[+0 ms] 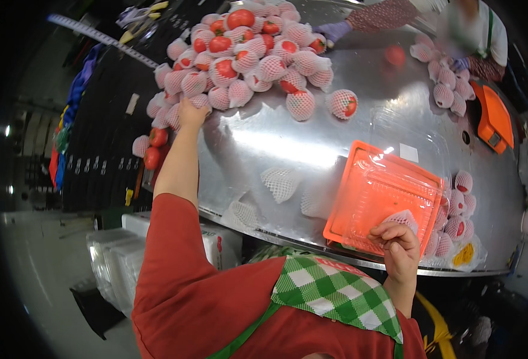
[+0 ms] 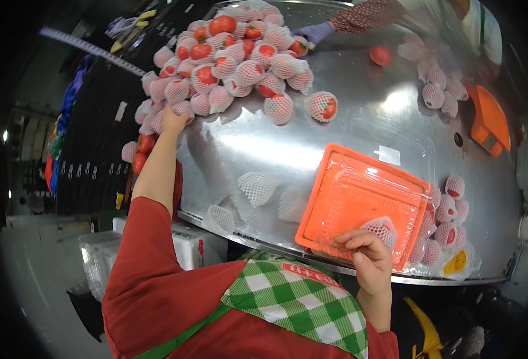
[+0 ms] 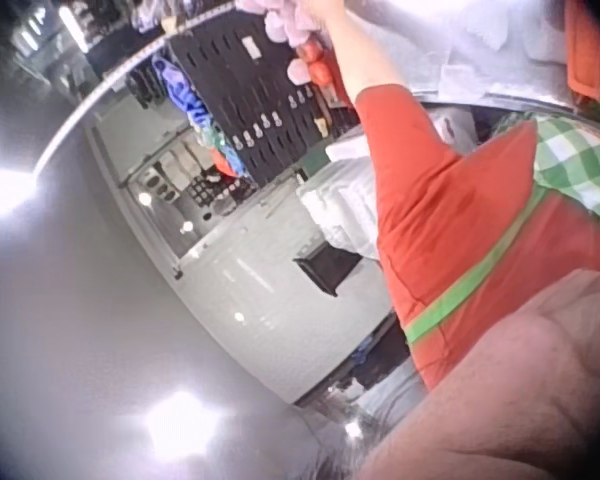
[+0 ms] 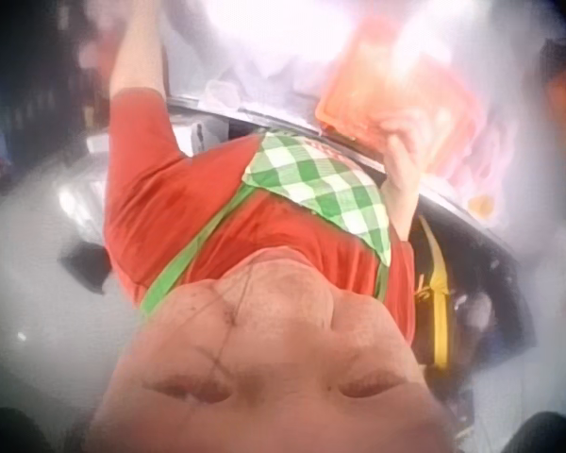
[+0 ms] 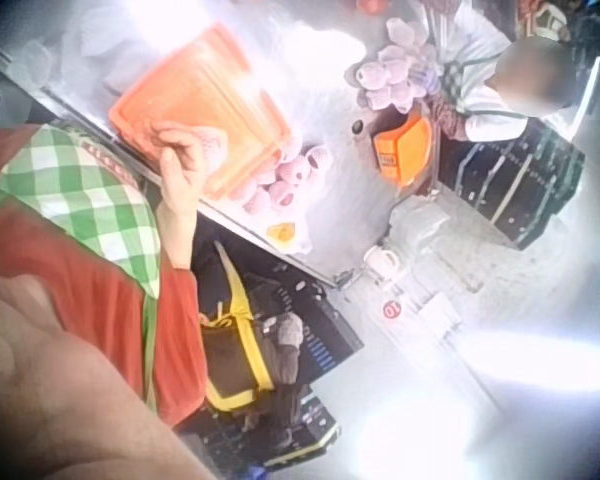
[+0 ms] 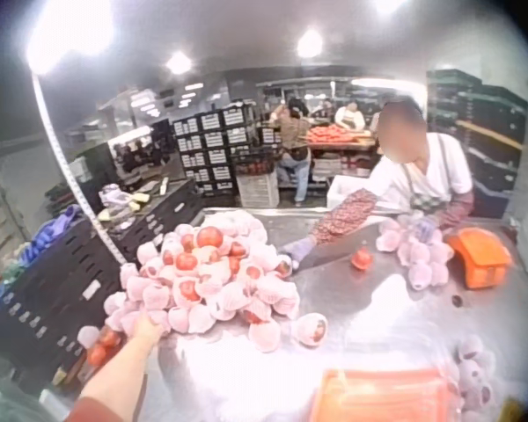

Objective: The person removes foam nets from individual tomatoes and places them into a clear plastic tray. The person then closes the tray and sets it aside before repeating the process with a new tray.

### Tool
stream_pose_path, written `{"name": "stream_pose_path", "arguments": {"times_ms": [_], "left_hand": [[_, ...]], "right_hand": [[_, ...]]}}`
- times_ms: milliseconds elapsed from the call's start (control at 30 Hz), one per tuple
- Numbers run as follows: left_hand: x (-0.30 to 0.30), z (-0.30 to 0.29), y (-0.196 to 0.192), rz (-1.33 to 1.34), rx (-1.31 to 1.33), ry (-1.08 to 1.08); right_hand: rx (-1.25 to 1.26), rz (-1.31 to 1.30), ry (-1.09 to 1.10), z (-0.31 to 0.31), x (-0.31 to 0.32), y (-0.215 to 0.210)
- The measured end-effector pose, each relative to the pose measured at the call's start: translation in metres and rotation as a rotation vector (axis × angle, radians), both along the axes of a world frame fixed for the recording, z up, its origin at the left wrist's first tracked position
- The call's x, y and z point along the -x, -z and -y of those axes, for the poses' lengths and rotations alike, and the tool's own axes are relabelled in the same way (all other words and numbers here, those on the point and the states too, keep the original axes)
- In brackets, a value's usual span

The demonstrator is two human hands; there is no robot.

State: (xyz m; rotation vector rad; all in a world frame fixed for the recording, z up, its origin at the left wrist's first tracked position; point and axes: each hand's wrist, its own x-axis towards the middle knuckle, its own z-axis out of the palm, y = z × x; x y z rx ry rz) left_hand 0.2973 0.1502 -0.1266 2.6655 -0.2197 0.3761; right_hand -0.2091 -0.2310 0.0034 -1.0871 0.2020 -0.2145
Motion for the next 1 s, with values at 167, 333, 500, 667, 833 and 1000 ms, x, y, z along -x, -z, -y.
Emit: {"name": "stream_pose_path", "arguments": {"times_ms": [167, 333, 500, 667, 833, 1000], "left_hand": [[0.015, 0.040, -0.035, -0.241, -0.184, -0.245], [0.031, -0.028, -0.019, 0.164, -0.196, -0.233], [-0.008, -0.065, 0.031, 0.113, -0.210, -0.213], [-0.013, -0.046, 0.004, -0.160, -0.225, -0.397], [-0.006, -0.082, 0.026, -0.133, 0.043, -0.374], [0.053, -0.098, 0.045, -0.312, 0.295, -0.345]], "right_hand": [[-0.016, -0.060, 0.063, -0.005, -0.013, 0.002], [-0.022, -0.108, 0.005, -0.008, -0.037, 0.003], [-0.009, -0.121, -0.067, -0.012, -0.055, -0.001], [-0.048, -0.147, -0.118, -0.021, -0.055, 0.002], [-0.115, -0.158, -0.173, -0.028, -0.047, 0.000], [-0.094, -0.168, -0.235, -0.028, -0.036, 0.002]]}}
